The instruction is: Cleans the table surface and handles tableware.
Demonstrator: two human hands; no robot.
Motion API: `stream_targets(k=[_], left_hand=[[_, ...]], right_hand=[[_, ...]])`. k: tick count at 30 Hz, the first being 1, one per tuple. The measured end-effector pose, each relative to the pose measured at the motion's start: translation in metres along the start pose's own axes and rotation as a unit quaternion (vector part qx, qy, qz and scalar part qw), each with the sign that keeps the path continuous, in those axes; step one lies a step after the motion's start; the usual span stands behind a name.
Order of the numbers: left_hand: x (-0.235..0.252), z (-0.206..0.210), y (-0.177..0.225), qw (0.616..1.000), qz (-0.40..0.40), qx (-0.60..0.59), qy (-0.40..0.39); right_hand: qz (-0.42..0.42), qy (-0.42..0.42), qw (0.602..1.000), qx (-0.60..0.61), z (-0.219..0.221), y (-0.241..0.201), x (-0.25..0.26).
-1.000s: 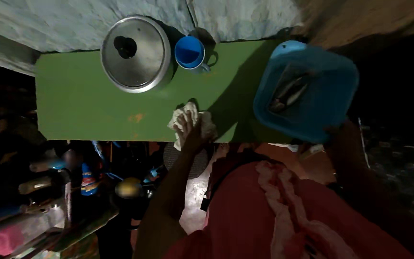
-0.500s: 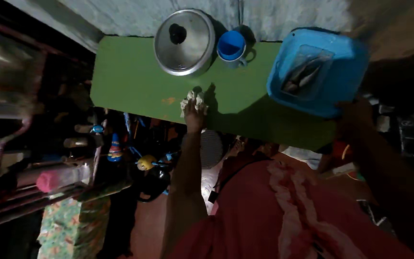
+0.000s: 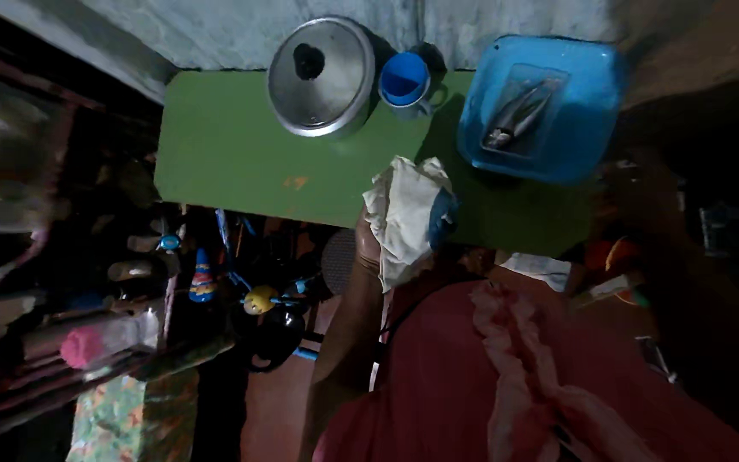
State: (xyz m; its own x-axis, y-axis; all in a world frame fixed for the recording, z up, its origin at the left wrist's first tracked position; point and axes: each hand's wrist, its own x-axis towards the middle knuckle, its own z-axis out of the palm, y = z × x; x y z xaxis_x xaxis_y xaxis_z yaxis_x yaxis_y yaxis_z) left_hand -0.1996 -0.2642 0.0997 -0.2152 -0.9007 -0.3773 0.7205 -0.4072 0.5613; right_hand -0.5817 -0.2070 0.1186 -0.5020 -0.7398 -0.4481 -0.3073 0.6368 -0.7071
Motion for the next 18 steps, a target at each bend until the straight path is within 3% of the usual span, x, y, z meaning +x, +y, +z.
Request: stream_targets(k=[2, 4, 7, 9, 10, 13, 18], left_hand=[[0.005, 0.012, -0.017, 0.998, -0.043, 0.039, -0.025], [0.007, 0.028, -0.030, 0.982, -0.040, 0.184, -0.036], [0.007, 0.066, -0.046, 0.885, -0.041, 0.460, -0.057], [0.002, 0.097, -0.056, 0.823, -0.079, 0.553, -0.108], [-0.003, 0.107, -0.063, 0.818, -0.097, 0.550, -0.136], [-0.017, 0.124, -0.095, 0.868, -0.163, 0.421, -0.208], [-0.063, 0.140, -0.136, 0.787, -0.252, 0.418, -0.378]], right_hand=[[-0.021, -0.004, 1.000, 0.017, 0.002, -0.008, -0.040], [-0.052, -0.005, 0.998, 0.046, 0.004, -0.015, -0.078], [-0.136, 0.059, 0.989, 0.031, 0.001, -0.010, -0.109], [-0.182, 0.128, 0.975, 0.019, 0.000, -0.003, -0.124], [-0.208, 0.148, 0.967, 0.008, -0.001, 0.001, -0.129], [-0.212, 0.139, 0.966, -0.060, -0.009, 0.012, -0.150], [-0.191, 0.199, 0.961, 0.013, -0.024, 0.046, -0.217]])
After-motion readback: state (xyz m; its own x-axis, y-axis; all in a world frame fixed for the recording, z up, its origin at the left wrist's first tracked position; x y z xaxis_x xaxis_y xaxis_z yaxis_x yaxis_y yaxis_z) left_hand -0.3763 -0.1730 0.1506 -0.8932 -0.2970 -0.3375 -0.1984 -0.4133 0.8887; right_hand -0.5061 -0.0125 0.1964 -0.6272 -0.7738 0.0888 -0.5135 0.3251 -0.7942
